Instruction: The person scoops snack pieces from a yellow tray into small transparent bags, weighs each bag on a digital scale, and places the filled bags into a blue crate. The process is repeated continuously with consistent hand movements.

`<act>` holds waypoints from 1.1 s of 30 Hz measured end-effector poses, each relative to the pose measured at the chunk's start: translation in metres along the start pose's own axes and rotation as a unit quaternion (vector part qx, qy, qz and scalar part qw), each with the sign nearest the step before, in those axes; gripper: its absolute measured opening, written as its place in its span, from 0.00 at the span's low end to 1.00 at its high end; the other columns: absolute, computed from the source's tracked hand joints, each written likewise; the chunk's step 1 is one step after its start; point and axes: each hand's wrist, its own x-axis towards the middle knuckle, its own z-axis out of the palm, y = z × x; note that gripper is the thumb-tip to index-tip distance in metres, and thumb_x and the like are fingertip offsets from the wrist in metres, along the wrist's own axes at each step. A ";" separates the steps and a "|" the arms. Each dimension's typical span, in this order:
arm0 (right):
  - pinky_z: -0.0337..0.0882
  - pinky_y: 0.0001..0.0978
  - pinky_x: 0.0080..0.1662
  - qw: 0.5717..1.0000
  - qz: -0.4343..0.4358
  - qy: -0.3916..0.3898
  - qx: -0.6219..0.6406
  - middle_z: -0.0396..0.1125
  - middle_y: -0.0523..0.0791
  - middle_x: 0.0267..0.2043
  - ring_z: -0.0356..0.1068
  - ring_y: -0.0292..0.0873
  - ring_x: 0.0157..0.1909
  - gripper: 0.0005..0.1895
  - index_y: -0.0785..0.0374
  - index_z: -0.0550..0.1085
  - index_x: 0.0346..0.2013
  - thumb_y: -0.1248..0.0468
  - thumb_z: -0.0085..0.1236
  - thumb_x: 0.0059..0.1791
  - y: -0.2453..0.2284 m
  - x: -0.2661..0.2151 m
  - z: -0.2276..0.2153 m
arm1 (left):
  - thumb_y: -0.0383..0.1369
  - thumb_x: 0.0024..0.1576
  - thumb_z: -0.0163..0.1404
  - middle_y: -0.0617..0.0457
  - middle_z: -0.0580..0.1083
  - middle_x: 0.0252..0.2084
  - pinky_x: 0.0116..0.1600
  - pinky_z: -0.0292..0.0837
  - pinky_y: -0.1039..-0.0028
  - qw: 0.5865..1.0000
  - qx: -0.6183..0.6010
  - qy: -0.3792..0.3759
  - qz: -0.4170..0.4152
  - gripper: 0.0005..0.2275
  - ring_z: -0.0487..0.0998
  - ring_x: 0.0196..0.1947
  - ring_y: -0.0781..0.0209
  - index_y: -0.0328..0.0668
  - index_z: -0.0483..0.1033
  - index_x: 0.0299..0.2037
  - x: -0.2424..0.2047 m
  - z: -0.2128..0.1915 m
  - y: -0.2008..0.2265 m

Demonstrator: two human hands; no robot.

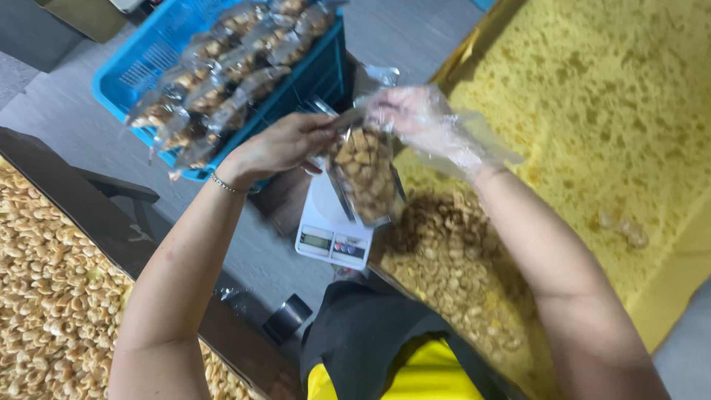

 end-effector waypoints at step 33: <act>0.78 0.36 0.44 0.998 0.013 0.052 -0.013 0.73 0.48 0.52 0.75 0.42 0.49 0.19 0.62 0.80 0.45 0.77 0.47 0.46 0.175 0.421 0.090 | 0.41 0.58 0.49 0.39 0.53 0.73 0.66 0.46 0.37 0.930 0.229 0.281 -0.063 0.30 0.56 0.67 0.33 0.51 0.57 0.71 0.288 -0.213 -0.180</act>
